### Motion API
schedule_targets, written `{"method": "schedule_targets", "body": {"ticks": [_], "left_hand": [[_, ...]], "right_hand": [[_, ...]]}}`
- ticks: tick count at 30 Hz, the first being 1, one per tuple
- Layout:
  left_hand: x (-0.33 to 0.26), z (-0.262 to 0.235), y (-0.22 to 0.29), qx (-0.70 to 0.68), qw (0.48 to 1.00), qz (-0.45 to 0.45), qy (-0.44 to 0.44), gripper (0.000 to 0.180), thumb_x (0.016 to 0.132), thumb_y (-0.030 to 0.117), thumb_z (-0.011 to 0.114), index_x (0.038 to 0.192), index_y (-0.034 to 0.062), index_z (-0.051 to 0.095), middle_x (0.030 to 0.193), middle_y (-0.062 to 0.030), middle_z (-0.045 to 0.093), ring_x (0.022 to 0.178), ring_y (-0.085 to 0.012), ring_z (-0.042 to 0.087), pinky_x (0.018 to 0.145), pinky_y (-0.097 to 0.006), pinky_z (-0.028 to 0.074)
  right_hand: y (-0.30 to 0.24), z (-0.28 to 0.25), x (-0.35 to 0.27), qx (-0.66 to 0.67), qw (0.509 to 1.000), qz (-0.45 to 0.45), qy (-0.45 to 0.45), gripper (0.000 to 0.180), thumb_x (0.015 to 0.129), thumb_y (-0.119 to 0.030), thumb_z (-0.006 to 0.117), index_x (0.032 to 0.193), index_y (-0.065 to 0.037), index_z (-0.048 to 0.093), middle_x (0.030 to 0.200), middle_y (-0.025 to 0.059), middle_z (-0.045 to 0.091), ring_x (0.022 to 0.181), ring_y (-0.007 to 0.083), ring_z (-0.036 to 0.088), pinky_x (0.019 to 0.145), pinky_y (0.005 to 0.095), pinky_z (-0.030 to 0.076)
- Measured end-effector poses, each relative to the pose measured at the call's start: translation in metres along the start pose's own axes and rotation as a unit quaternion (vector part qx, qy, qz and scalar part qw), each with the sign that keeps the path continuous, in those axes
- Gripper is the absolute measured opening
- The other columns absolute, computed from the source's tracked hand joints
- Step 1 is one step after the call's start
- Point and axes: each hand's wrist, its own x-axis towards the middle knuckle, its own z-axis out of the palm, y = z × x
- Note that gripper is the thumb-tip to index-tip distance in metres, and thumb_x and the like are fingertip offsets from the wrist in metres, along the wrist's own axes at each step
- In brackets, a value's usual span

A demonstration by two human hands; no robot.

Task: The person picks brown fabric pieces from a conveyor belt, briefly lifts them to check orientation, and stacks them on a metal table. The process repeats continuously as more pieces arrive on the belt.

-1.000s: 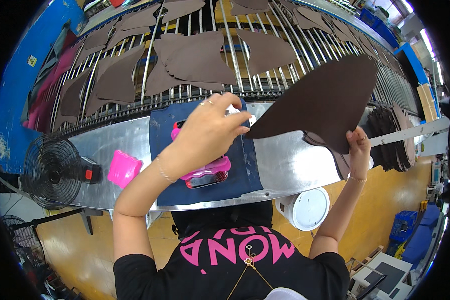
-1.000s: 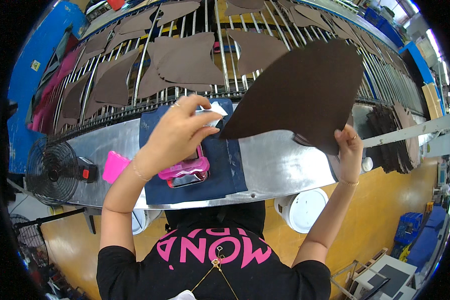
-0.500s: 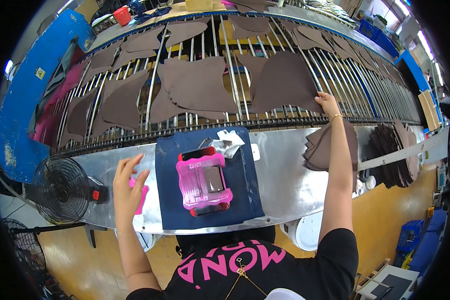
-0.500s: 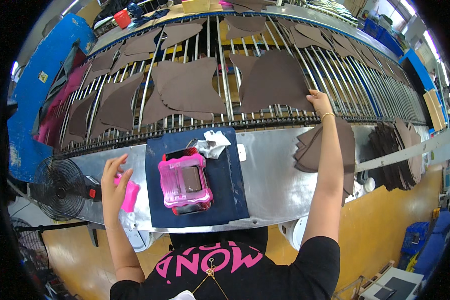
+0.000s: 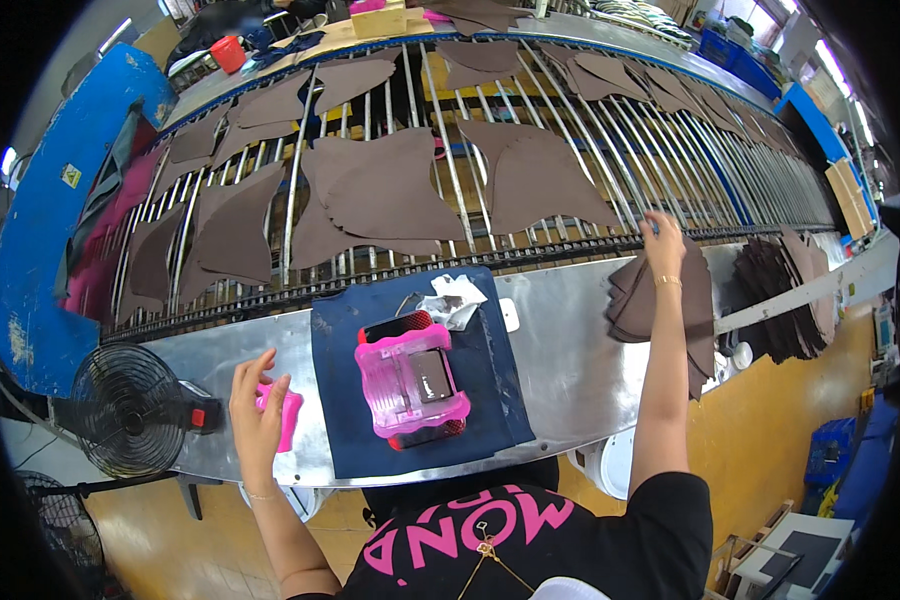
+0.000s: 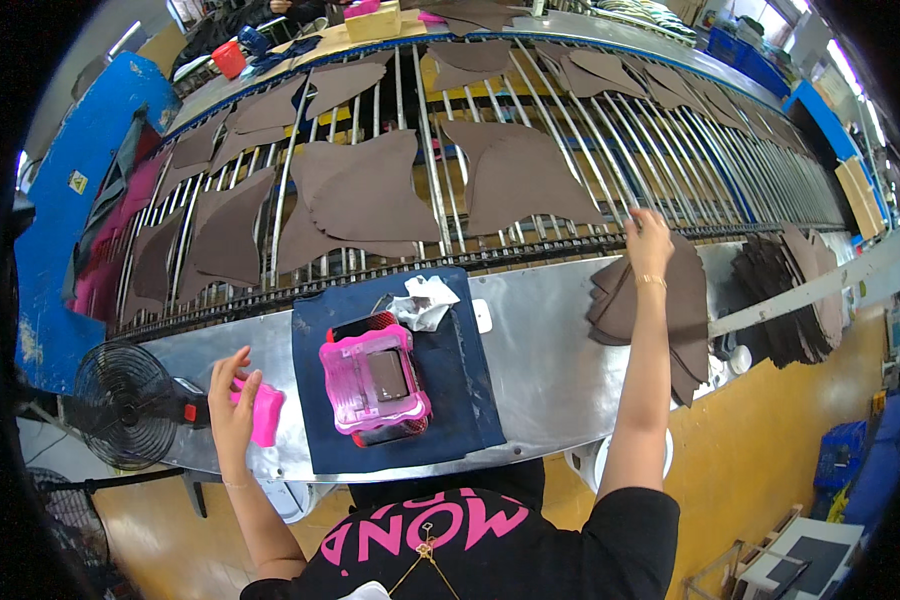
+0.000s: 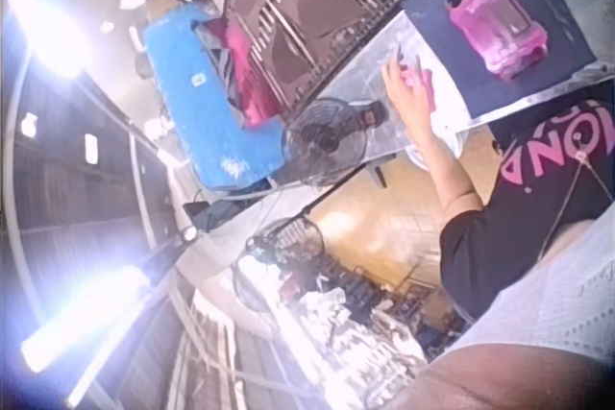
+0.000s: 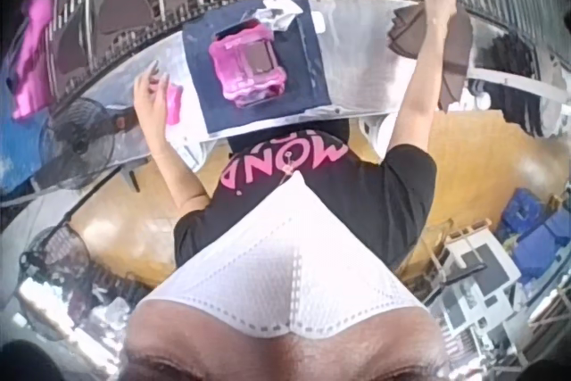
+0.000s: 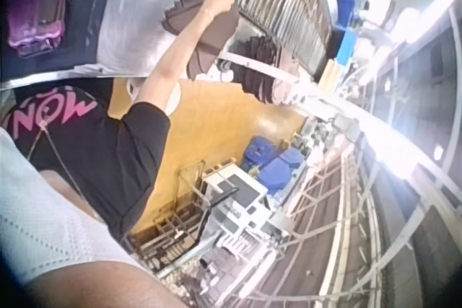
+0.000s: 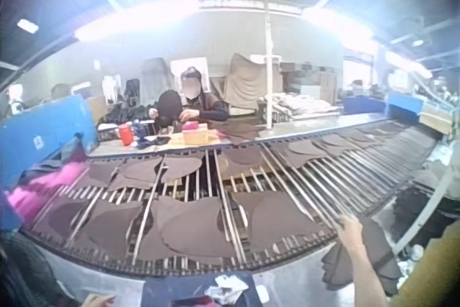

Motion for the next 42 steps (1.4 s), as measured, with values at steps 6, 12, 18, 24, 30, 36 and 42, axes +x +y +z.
{"method": "schedule_targets", "body": {"ticks": [6,12,18,24,30,36,42], "left_hand": [[0.008,0.017,-0.001,-0.033,0.999,-0.004,-0.018,0.035,0.083,0.011,0.066,0.117,0.0072,0.062,0.102,-0.0064,0.059,0.085,-0.0160,0.054,0.074,-0.028,0.043],[0.020,0.037,0.016,-0.066,0.996,0.031,-0.043,0.034,0.084,0.012,0.065,0.118,0.0081,0.062,0.101,-0.0042,0.059,0.086,-0.0144,0.054,0.074,-0.028,0.040],[0.004,0.032,0.009,-0.068,0.996,0.029,-0.046,0.037,0.085,0.008,0.064,0.121,0.0059,0.060,0.100,-0.0061,0.059,0.086,-0.0144,0.054,0.074,-0.027,0.041],[-0.013,0.018,-0.015,-0.045,0.999,0.001,-0.026,0.035,0.085,0.007,0.063,0.119,0.0043,0.060,0.099,-0.0072,0.058,0.084,-0.0162,0.055,0.075,-0.029,0.043],[-0.012,0.018,0.002,-0.084,0.996,0.008,-0.026,0.035,0.084,0.005,0.063,0.119,0.0034,0.060,0.099,-0.0086,0.058,0.084,-0.0167,0.055,0.078,-0.029,0.044],[0.000,0.027,0.028,-0.057,0.995,0.075,-0.035,0.037,0.082,0.007,0.066,0.119,0.0047,0.061,0.103,-0.0085,0.058,0.089,-0.0175,0.055,0.080,-0.029,0.044],[0.018,0.040,0.058,-0.141,0.981,0.131,0.002,0.041,0.085,0.011,0.066,0.124,0.0044,0.057,0.116,-0.0108,0.055,0.098,-0.0202,0.058,0.085,-0.031,0.046]], "right_hand": [[0.085,-0.081,-0.131,-0.222,0.924,0.298,-0.087,0.059,0.084,-0.051,0.060,0.130,-0.013,0.054,0.133,0.0111,0.049,0.120,0.0332,0.049,0.095,0.0545,0.041],[0.091,-0.097,-0.147,-0.202,0.915,0.340,-0.083,0.070,0.078,-0.057,0.065,0.125,-0.007,0.055,0.129,0.0205,0.050,0.118,0.0402,0.049,0.095,0.0545,0.040],[0.084,-0.109,-0.133,-0.215,0.895,0.381,-0.086,0.067,0.072,-0.057,0.071,0.118,-0.009,0.060,0.128,0.0158,0.051,0.120,0.0354,0.048,0.093,0.0551,0.041],[0.053,-0.122,-0.125,-0.325,0.888,0.322,-0.057,0.060,0.068,-0.045,0.078,0.114,-0.009,0.061,0.127,0.0106,0.051,0.118,0.0315,0.048,0.091,0.0509,0.042],[0.069,-0.137,-0.120,-0.244,0.934,0.203,-0.161,0.037,0.087,-0.014,0.057,0.123,-0.009,0.053,0.098,0.0215,0.066,0.095,0.0406,0.063,0.082,0.0503,0.049],[-0.037,-0.191,-0.106,-0.137,0.983,0.064,-0.108,0.032,0.093,-0.014,0.050,0.124,-0.018,0.056,0.091,0.0225,0.066,0.083,0.0422,0.062,0.069,0.0503,0.047],[-0.151,-0.202,-0.103,0.388,0.917,-0.037,-0.086,0.030,0.097,-0.013,0.051,0.124,0.000,0.054,0.098,0.0098,0.066,0.086,0.0124,0.056,0.081,0.0247,0.046]]}}
